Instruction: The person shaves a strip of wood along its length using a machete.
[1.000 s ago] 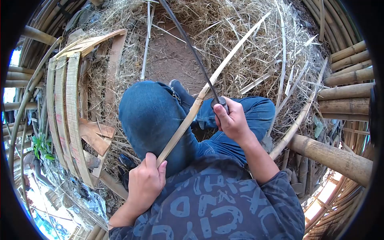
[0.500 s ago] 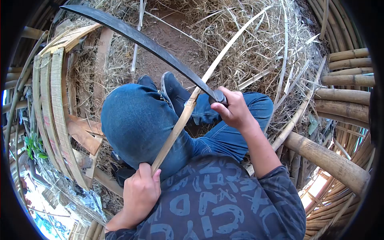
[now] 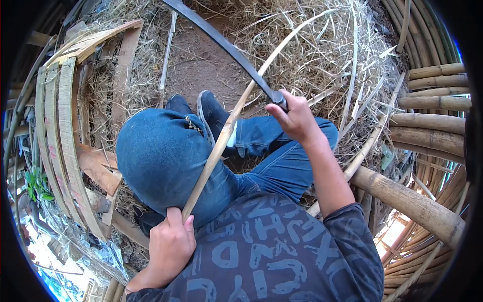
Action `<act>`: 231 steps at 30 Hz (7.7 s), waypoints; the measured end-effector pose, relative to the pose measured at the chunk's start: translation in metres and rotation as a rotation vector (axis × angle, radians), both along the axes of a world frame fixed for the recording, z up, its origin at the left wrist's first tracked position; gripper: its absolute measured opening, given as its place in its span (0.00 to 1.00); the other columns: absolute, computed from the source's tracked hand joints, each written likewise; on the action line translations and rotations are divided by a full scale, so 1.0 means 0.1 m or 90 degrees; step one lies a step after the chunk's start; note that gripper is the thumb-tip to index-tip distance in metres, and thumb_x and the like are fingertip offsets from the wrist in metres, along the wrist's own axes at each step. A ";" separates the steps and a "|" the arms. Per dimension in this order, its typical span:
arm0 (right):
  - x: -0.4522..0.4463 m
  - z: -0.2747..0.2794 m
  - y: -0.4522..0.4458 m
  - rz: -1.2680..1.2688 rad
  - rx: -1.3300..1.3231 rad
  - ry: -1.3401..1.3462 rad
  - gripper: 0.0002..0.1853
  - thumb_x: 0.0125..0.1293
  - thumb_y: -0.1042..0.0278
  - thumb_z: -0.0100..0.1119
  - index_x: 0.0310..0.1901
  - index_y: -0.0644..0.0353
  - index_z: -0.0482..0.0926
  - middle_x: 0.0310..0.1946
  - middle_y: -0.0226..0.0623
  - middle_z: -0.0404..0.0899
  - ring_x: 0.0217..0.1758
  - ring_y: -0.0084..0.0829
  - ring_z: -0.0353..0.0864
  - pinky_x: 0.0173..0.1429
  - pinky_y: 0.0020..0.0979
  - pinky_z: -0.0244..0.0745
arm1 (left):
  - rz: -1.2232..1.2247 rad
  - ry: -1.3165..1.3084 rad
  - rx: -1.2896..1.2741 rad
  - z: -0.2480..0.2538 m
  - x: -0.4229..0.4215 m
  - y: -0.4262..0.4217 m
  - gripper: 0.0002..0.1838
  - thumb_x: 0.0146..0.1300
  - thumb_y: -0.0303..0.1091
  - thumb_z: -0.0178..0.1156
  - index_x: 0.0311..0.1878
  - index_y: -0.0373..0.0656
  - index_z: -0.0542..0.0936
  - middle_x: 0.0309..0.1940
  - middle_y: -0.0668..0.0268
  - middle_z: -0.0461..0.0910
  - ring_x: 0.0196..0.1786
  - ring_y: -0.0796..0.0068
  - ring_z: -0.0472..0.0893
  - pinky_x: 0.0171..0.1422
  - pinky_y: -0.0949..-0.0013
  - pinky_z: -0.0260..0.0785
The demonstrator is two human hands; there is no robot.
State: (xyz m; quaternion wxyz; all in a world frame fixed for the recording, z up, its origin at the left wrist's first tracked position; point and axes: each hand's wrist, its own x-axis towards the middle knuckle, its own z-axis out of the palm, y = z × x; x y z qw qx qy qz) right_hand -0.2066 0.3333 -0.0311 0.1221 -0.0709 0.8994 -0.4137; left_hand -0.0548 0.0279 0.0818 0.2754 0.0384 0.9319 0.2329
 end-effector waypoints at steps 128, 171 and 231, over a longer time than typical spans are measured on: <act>-0.06 -0.12 0.12 0.030 -0.096 -0.137 0.26 0.68 0.42 0.58 0.33 0.64 0.76 0.15 0.34 0.73 0.19 0.26 0.74 0.25 0.31 0.68 | -0.012 0.058 -0.032 -0.09 0.02 0.00 0.14 0.62 0.34 0.63 0.35 0.35 0.68 0.13 0.56 0.73 0.16 0.55 0.78 0.19 0.58 0.68; -0.31 -0.07 0.17 0.062 0.074 -0.143 0.30 0.67 0.38 0.57 0.32 0.65 0.78 0.17 0.44 0.74 0.21 0.43 0.75 0.30 0.39 0.69 | -0.030 0.010 -0.057 -0.03 -0.02 0.00 0.14 0.64 0.33 0.60 0.36 0.33 0.67 0.11 0.56 0.72 0.14 0.55 0.77 0.18 0.58 0.67; -0.69 -0.58 0.60 -0.028 0.098 -0.112 0.29 0.68 0.38 0.55 0.31 0.63 0.78 0.18 0.37 0.75 0.23 0.31 0.74 0.30 0.35 0.69 | -0.009 -0.001 -0.053 -0.04 0.02 -0.07 0.16 0.63 0.35 0.62 0.37 0.33 0.68 0.10 0.60 0.73 0.13 0.59 0.78 0.18 0.61 0.69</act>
